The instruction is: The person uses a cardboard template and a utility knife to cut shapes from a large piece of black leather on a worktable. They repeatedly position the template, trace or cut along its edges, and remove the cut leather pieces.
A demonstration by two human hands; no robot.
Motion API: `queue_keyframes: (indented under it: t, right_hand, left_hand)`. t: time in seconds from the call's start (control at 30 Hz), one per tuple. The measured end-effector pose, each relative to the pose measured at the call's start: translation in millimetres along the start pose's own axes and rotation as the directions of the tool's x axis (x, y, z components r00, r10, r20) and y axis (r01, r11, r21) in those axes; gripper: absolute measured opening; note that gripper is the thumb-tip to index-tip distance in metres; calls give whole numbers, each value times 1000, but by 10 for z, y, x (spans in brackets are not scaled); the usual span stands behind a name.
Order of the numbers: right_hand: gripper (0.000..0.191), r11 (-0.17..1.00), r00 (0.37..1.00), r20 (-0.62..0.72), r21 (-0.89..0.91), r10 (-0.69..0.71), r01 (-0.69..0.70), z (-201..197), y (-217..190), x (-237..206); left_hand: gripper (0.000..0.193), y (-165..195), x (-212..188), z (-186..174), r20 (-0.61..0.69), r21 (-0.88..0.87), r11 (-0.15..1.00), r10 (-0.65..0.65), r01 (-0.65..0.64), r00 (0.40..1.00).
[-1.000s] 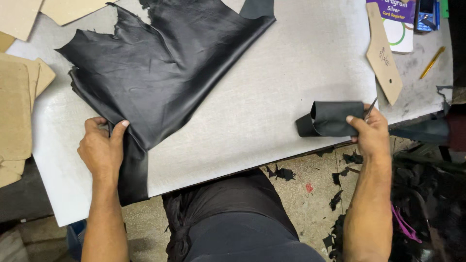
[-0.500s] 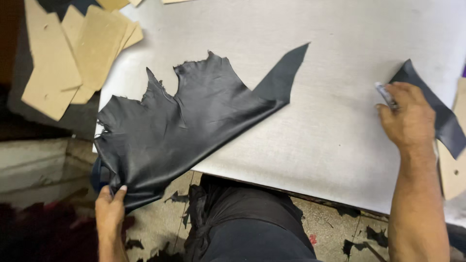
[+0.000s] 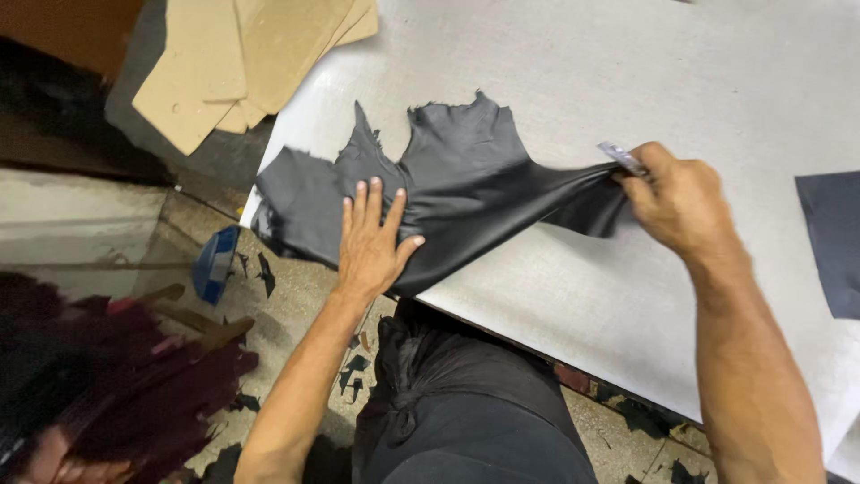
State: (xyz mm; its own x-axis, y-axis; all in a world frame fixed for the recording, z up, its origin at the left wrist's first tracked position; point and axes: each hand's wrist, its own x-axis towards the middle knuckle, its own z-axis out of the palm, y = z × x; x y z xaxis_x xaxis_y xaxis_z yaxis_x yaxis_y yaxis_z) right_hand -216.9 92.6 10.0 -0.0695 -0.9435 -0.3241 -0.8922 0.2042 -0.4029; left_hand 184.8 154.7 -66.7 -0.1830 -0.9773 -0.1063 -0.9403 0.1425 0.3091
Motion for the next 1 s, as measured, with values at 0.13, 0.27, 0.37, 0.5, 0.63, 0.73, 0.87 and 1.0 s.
queue_keyframes:
  t: [0.13, 0.27, 0.37, 0.5, 0.63, 0.73, 0.87, 1.0]
  right_hand:
    - [29, 975, 976, -54, -61, 210, -213, -422, 685, -454]
    - [39, 846, 844, 85, -122, 530, -519, -326, 1418, -891]
    - [38, 889, 889, -18, 7, 457, -457, -27, 1771, -1230]
    - [32, 876, 857, -206, -1, 472, -483, 245, 2001, -1417]
    - [28, 862, 880, -413, -331, 235, -385, 245, 1990, -1524]
    - [23, 954, 874, -481, -225, 68, -198, 170, 1776, -1415]
    - [41, 972, 931, -342, 228, 131, -53, 228, 1233, -774]
    - [51, 933, 975, -177, 353, 136, -66, 519, 719, 44]
  left_hand:
    - [82, 430, 332, 215, 39, -66, 964, 261, -258, 964]
    - [82, 819, 463, 360, 97, -110, 847, 530, -520, 842]
    - [84, 992, 504, 465, 138, -115, 812, 583, -572, 801]
    - [80, 984, 539, 536, 139, -118, 790, 613, -601, 778]
    - [61, 634, 380, 309, 50, 38, 865, 498, -500, 866]
    - [58, 248, 78, 26, -176, 134, 988, 104, -81, 979]
    - [59, -51, -263, -16, -173, 42, 917, -385, 397, 907]
    - [29, -82, -327, 264, -74, -134, 882, -463, 451, 884]
